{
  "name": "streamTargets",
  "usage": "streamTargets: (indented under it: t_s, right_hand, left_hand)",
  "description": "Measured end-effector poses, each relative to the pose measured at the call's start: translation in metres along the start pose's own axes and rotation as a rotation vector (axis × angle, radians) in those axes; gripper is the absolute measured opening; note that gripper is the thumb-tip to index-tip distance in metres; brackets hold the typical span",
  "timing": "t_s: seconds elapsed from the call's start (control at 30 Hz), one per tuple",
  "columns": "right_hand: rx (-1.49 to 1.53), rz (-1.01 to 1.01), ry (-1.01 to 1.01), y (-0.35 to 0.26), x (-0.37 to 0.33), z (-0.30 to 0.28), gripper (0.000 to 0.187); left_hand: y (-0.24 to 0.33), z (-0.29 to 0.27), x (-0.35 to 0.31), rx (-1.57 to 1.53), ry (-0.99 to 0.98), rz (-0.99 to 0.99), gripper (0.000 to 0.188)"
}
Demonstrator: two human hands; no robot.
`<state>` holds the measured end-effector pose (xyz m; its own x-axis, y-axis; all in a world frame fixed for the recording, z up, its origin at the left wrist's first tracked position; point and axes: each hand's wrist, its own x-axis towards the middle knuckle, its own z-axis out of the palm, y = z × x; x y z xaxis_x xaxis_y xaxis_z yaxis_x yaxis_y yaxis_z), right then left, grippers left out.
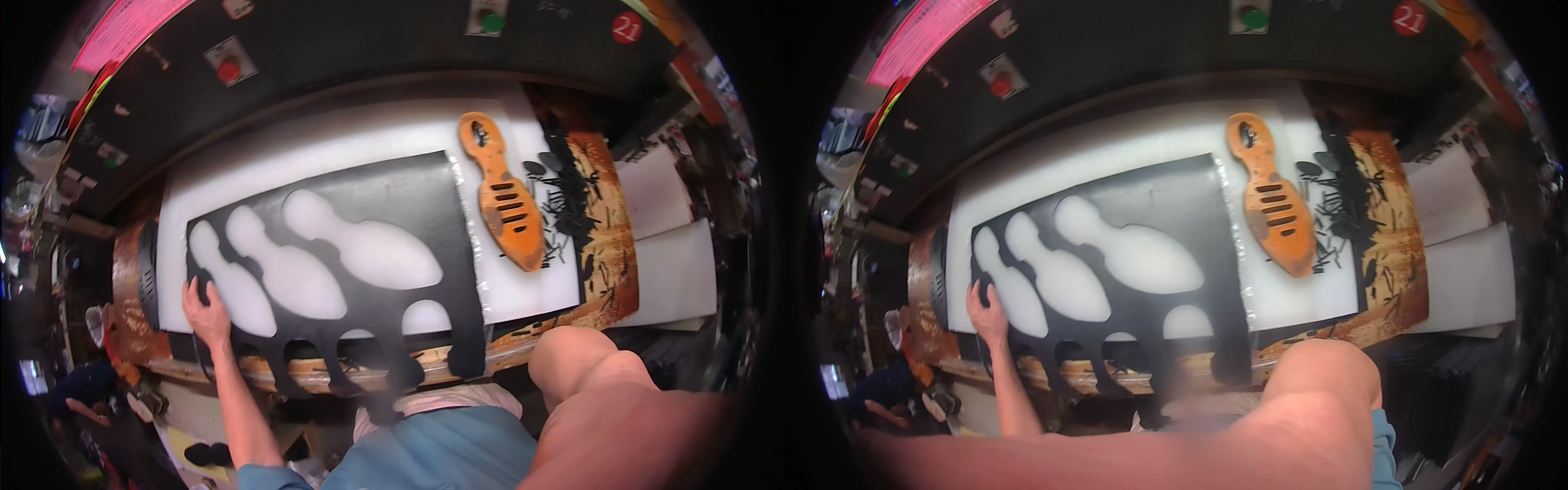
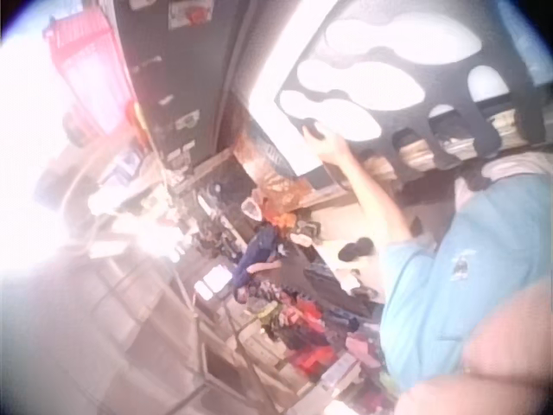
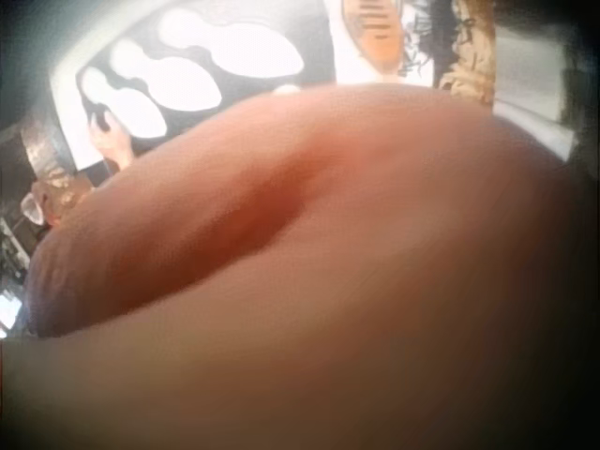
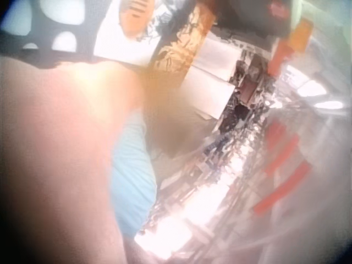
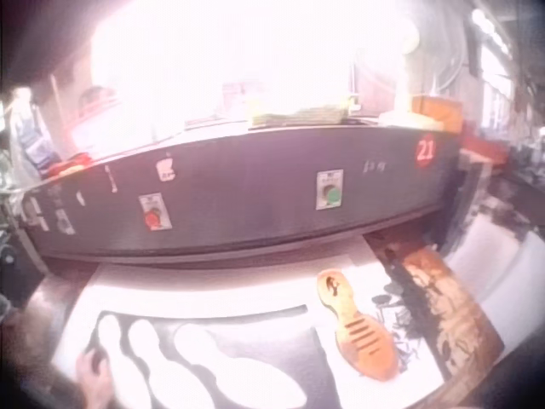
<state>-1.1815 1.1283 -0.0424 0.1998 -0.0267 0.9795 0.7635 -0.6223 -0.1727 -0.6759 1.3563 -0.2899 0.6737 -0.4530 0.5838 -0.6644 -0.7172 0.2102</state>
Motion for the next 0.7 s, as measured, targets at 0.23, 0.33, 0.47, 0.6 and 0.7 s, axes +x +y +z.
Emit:
streamTargets:
  t_s: [0.23, 0.33, 0.47, 0.6, 0.7]
  right_hand:
    - [-0.124, 0.008, 0.009, -0.029, 0.008, 0.027, 0.029]
    - [-0.171, 0.071, -0.01, -0.027, 0.016, 0.051, 0.029]
    - [-0.241, 0.025, -0.053, -0.025, 0.026, 0.091, 0.029]
    - [-0.328, 0.066, -0.06, -0.027, 0.031, 0.119, 0.028]
    - [-0.374, 0.104, -0.074, -0.03, 0.033, 0.138, 0.028]
  left_hand:
    - [0.005, 0.001, 0.004, -0.059, -0.026, 0.045, 0.042]
    - [0.01, 0.002, 0.002, -0.051, 0.025, 0.144, 0.041]
    - [0.014, 0.001, 0.001, -0.06, 0.019, 0.108, 0.038]
    - [0.014, 0.001, -0.001, -0.155, 0.011, 0.163, 0.037]
    - [0.015, 0.0, -0.005, -0.127, 0.019, 0.153, 0.036]
